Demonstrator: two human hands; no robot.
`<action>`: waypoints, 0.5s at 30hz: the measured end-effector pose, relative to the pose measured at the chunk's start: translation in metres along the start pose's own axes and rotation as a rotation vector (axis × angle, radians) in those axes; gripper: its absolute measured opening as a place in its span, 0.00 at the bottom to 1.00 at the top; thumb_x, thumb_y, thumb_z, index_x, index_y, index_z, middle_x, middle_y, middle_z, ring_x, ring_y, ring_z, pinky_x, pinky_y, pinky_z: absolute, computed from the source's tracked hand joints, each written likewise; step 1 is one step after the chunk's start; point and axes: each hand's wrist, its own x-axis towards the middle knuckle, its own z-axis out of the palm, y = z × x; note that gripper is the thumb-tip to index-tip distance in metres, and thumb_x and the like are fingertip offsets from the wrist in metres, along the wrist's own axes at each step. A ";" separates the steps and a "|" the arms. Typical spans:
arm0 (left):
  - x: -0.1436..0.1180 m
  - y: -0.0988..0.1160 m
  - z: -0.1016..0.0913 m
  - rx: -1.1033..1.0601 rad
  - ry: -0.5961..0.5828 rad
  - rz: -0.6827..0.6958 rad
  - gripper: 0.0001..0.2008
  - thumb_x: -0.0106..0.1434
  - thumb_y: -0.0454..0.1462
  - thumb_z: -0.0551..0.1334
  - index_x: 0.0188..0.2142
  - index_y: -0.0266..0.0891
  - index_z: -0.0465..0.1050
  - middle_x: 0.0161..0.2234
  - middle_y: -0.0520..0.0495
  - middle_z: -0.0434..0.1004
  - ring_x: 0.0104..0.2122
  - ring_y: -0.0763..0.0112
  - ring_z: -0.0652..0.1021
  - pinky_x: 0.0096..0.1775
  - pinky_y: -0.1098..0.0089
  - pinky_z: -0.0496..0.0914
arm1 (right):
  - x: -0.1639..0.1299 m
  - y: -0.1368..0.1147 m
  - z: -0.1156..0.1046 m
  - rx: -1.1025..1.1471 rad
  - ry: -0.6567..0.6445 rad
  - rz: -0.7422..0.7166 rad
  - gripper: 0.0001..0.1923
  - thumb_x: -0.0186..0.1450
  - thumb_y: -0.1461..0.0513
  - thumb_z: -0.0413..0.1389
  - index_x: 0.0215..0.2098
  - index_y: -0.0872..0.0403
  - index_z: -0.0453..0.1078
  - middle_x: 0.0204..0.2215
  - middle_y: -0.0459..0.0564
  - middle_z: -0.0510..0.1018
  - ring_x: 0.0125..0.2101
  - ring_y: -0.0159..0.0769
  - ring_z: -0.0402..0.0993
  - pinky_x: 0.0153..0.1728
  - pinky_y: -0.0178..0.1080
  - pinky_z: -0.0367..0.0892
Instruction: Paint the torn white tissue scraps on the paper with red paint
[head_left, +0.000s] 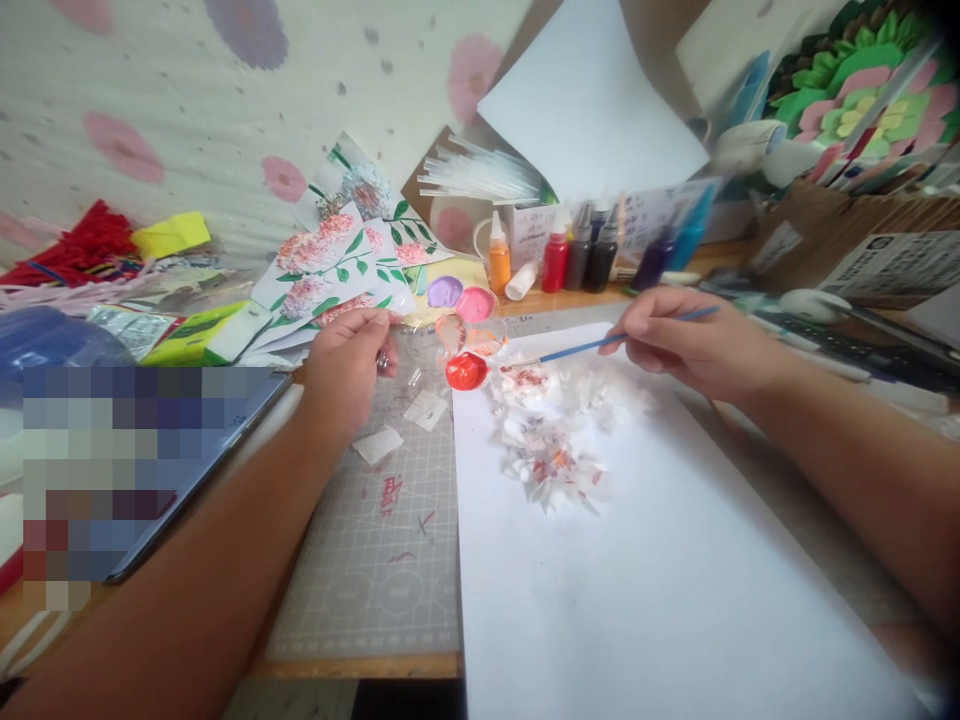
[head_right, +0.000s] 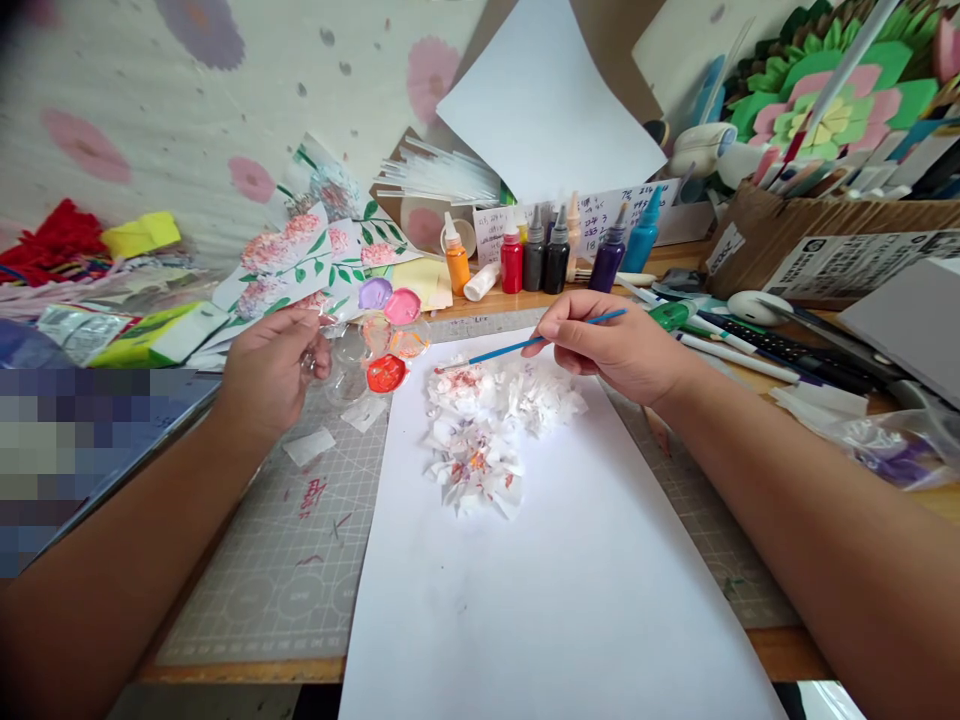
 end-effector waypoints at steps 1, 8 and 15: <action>0.000 0.000 0.000 -0.013 0.009 0.000 0.05 0.57 0.37 0.59 0.26 0.39 0.69 0.14 0.55 0.62 0.16 0.78 0.63 0.19 0.76 0.58 | 0.000 0.001 0.000 -0.020 -0.007 -0.004 0.14 0.53 0.56 0.63 0.24 0.57 0.66 0.24 0.48 0.76 0.16 0.21 0.59 0.16 0.30 0.48; 0.002 0.002 0.000 -0.035 0.016 -0.018 0.04 0.55 0.36 0.60 0.25 0.40 0.70 0.14 0.55 0.61 0.16 0.78 0.63 0.19 0.76 0.58 | 0.002 0.004 0.001 -0.019 -0.007 -0.009 0.16 0.53 0.54 0.62 0.23 0.57 0.65 0.23 0.48 0.76 0.15 0.21 0.58 0.15 0.30 0.47; 0.003 0.001 0.000 -0.044 0.020 -0.024 0.03 0.54 0.37 0.61 0.27 0.40 0.71 0.15 0.55 0.60 0.16 0.79 0.63 0.18 0.77 0.59 | 0.001 0.000 0.002 0.048 0.059 0.030 0.17 0.52 0.54 0.63 0.24 0.56 0.63 0.23 0.48 0.76 0.14 0.20 0.56 0.16 0.30 0.44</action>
